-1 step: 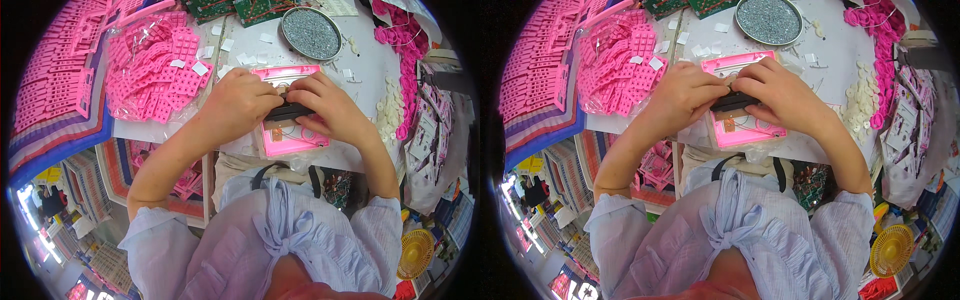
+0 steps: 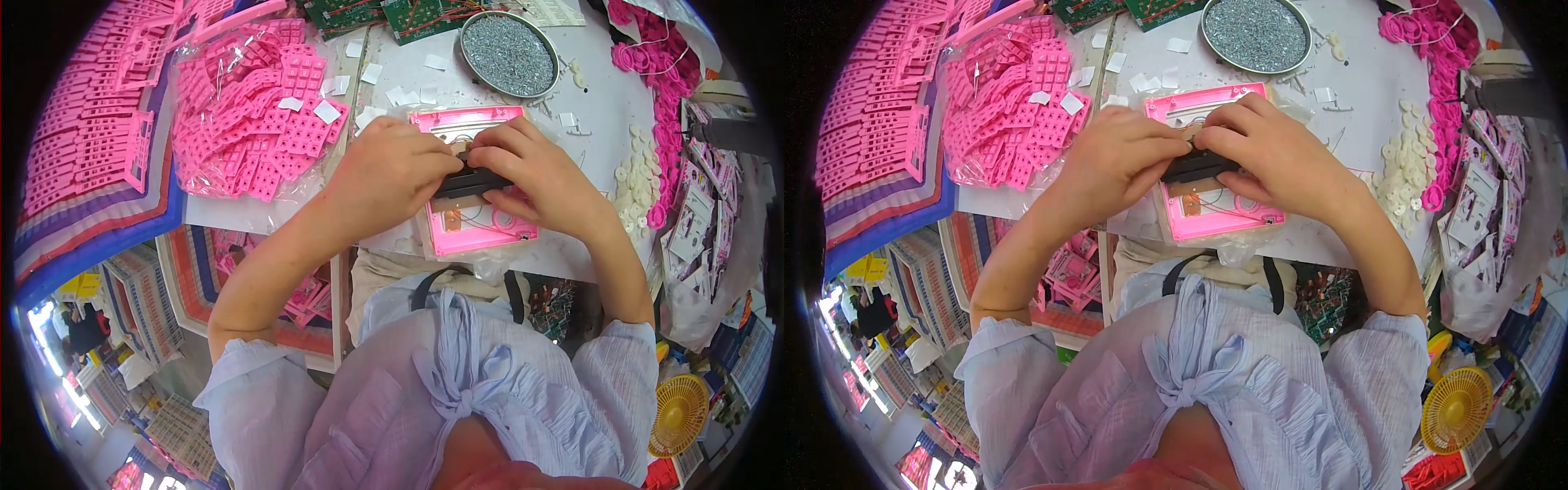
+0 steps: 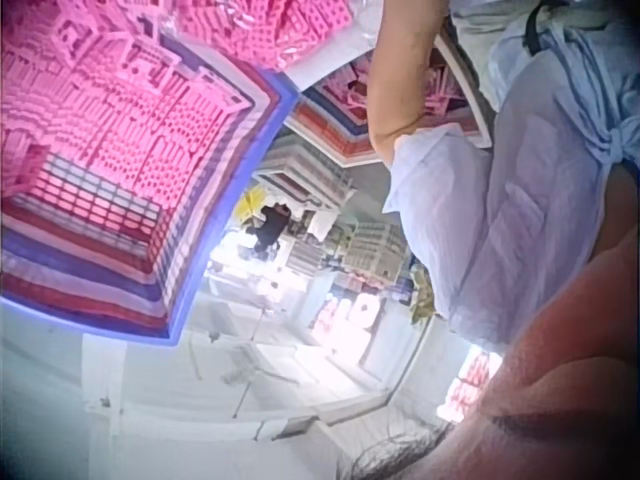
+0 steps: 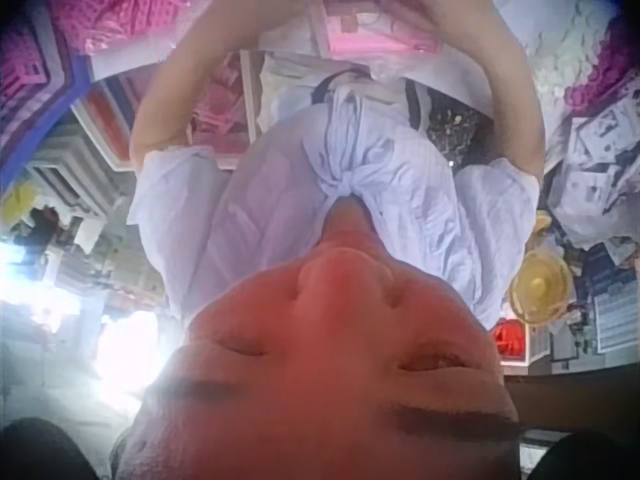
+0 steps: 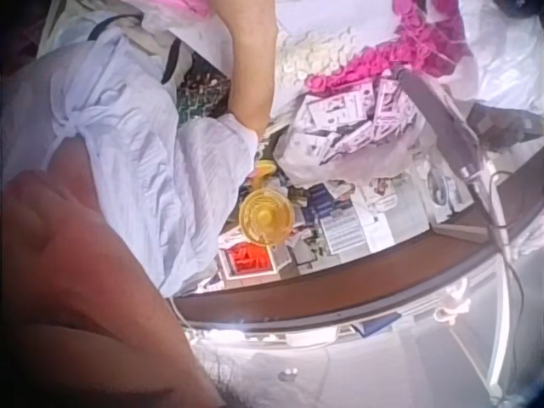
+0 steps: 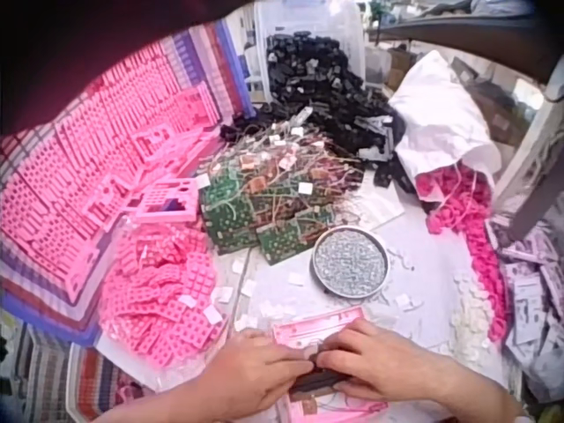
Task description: Assembling the internal components and outer casing of a pink electronic toy bank.
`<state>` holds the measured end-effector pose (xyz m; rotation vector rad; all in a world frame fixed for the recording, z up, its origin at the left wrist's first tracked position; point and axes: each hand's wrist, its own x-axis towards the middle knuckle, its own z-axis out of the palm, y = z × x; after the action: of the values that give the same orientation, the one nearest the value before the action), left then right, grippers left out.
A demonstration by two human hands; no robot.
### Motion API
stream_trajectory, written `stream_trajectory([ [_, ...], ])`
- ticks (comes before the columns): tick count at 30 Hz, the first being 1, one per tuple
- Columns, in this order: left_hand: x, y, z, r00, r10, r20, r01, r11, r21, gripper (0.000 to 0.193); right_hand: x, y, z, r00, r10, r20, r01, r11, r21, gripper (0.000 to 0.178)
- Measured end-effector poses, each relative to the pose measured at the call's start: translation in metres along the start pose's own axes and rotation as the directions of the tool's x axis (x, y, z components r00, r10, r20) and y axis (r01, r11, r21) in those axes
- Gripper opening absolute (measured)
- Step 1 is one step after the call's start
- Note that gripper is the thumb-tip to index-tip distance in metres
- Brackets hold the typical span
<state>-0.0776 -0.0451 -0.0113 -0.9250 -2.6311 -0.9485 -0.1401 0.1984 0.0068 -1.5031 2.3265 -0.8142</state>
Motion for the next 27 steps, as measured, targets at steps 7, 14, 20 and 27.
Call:
stream_trajectory([
  [7, 0.007, 0.003, 0.009, 0.790, -0.556, 0.260, 0.612, 0.680, -0.405, 0.018, 0.002, -0.014, 0.003, 1.000, 0.004, -0.012, -0.005, 0.996, -0.094, 0.041],
  [14, 0.027, 0.003, -0.003, 0.806, -0.498, 0.319, 0.578, 0.779, -0.244, 0.020, -0.001, -0.045, 0.010, 0.995, 0.004, -0.096, -0.057, 0.832, -0.551, 0.034],
  [20, 0.035, -0.003, 0.001, 0.839, -0.435, 0.325, 0.516, 0.827, -0.225, 0.021, -0.002, -0.038, 0.008, 0.992, 0.041, -0.116, -0.085, 0.910, -0.406, 0.036],
  [27, 0.034, -0.007, -0.005, 0.865, -0.376, 0.331, 0.453, 0.870, -0.195, 0.016, -0.040, 0.007, -0.040, 0.797, 0.021, -0.604, -0.062, 0.997, -0.048, 0.047],
])
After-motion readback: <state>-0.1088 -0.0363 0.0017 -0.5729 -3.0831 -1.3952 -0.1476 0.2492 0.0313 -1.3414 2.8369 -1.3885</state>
